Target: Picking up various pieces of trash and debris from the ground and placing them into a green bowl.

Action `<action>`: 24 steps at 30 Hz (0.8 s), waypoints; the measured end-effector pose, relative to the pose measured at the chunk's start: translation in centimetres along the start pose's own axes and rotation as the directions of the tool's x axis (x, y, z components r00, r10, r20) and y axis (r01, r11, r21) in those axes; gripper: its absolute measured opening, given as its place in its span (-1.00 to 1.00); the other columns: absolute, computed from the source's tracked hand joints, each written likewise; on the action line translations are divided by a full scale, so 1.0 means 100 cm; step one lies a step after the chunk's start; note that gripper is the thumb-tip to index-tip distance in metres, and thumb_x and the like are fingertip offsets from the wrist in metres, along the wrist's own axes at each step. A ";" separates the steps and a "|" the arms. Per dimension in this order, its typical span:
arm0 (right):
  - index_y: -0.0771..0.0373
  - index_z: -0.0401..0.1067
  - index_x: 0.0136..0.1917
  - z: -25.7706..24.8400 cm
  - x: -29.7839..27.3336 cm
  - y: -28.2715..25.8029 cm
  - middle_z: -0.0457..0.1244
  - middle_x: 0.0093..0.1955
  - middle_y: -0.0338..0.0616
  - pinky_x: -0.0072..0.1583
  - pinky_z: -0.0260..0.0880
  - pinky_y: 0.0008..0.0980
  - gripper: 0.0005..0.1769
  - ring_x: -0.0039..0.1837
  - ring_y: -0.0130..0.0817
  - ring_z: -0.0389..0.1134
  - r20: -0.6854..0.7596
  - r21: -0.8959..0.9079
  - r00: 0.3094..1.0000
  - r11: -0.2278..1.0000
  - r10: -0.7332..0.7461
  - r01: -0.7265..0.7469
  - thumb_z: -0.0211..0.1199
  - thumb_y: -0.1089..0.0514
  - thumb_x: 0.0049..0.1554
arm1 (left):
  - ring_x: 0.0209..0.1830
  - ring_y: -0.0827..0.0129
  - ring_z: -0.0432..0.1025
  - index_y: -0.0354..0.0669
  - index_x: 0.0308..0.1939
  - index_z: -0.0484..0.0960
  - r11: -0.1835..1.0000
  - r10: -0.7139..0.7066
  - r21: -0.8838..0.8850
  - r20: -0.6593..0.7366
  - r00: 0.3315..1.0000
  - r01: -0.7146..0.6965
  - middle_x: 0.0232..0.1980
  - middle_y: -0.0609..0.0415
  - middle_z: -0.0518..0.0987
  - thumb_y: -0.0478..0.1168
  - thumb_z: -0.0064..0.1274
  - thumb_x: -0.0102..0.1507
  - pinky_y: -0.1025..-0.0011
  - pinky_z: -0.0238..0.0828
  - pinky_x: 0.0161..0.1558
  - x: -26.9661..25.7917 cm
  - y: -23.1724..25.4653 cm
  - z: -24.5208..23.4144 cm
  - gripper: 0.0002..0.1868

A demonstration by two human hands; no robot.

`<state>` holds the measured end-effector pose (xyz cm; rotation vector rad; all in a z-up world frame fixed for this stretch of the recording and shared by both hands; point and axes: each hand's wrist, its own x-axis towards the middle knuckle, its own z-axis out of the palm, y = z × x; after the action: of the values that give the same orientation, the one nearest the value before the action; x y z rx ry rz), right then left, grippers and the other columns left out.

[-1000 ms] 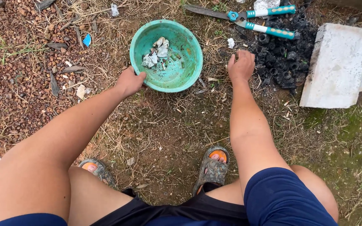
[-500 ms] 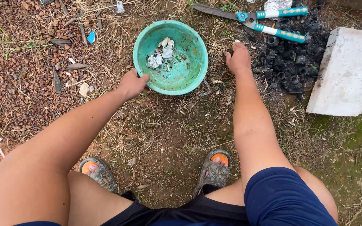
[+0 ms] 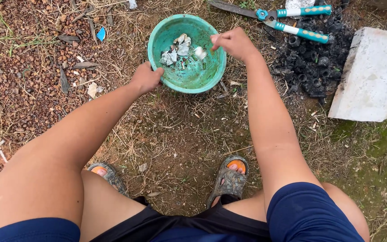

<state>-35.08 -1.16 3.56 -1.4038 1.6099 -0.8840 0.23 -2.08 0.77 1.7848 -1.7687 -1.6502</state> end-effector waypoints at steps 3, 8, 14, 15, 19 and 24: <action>0.29 0.68 -0.12 0.001 0.001 0.005 0.46 0.05 -0.16 0.08 0.40 -0.31 -0.67 0.06 -0.33 0.43 0.106 -0.110 0.994 0.993 -0.035 0.046 0.29 0.00 0.25 | -0.42 0.29 0.62 -0.36 -0.03 0.58 1.000 0.014 -0.005 -0.017 1.000 -0.014 -0.25 -0.06 0.70 -0.12 0.00 0.29 0.31 0.59 -0.29 0.003 0.000 0.000 -0.65; 0.26 0.58 -0.06 -0.017 0.006 0.067 0.44 -0.07 -0.07 0.08 0.47 -0.20 -0.72 -0.02 -0.23 0.48 -0.304 -0.227 0.950 0.964 0.067 -0.141 0.22 0.01 0.26 | -0.40 0.28 0.64 -0.36 -0.05 0.63 0.995 0.060 0.076 -0.001 0.998 -0.059 -0.27 -0.11 0.71 -0.10 0.04 0.27 0.28 0.60 -0.20 -0.007 0.000 -0.002 -0.65; 0.08 0.44 0.32 -0.003 -0.013 0.089 0.27 0.35 -0.08 0.31 0.29 -0.09 -0.61 0.32 -0.06 0.29 -0.267 -0.605 0.960 0.761 0.086 -0.236 0.21 0.12 0.21 | -0.21 0.16 0.63 -0.30 -0.03 0.65 0.984 -0.031 0.177 -0.037 0.999 0.037 -0.18 -0.13 0.70 -0.04 0.07 0.29 0.19 0.53 0.01 -0.013 -0.005 -0.018 -0.62; 0.08 0.44 0.32 0.000 -0.011 0.098 0.27 0.35 -0.08 0.31 0.29 -0.09 -0.61 0.32 -0.06 0.29 -0.256 -0.605 0.962 0.761 0.091 -0.233 0.21 0.12 0.21 | -0.21 0.16 0.63 -0.30 -0.03 0.65 0.984 -0.042 0.173 -0.039 0.998 0.048 -0.18 -0.13 0.70 -0.04 0.07 0.29 0.19 0.53 0.01 -0.015 -0.005 -0.020 -0.62; 0.02 0.33 0.45 0.007 -0.010 0.098 0.15 0.51 -0.11 0.33 0.22 -0.09 -0.37 0.47 -0.06 0.15 -0.090 -0.813 0.996 0.578 -0.001 -0.073 0.19 0.27 0.10 | -0.09 0.10 0.61 -0.27 0.03 0.61 0.971 -0.032 0.236 -0.076 0.997 0.049 -0.07 -0.16 0.69 0.00 0.08 0.28 0.18 0.47 0.11 -0.016 0.005 -0.029 -0.57; -0.03 0.36 0.44 0.009 -0.008 0.089 0.23 0.40 -0.17 0.26 0.32 -0.08 -0.30 0.42 -0.11 0.20 -0.025 -0.899 0.998 0.434 0.065 -0.050 0.20 0.34 0.04 | 0.00 0.07 0.59 -0.24 0.03 0.65 0.971 -0.026 0.237 -0.065 0.998 0.040 -0.02 -0.16 0.68 0.03 0.09 0.27 0.17 0.44 0.15 -0.027 0.001 -0.028 -0.57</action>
<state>-37.96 0.89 -4.68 -2.0104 2.2413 0.1797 2.98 -1.59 3.43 1.9491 -1.9921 -1.4281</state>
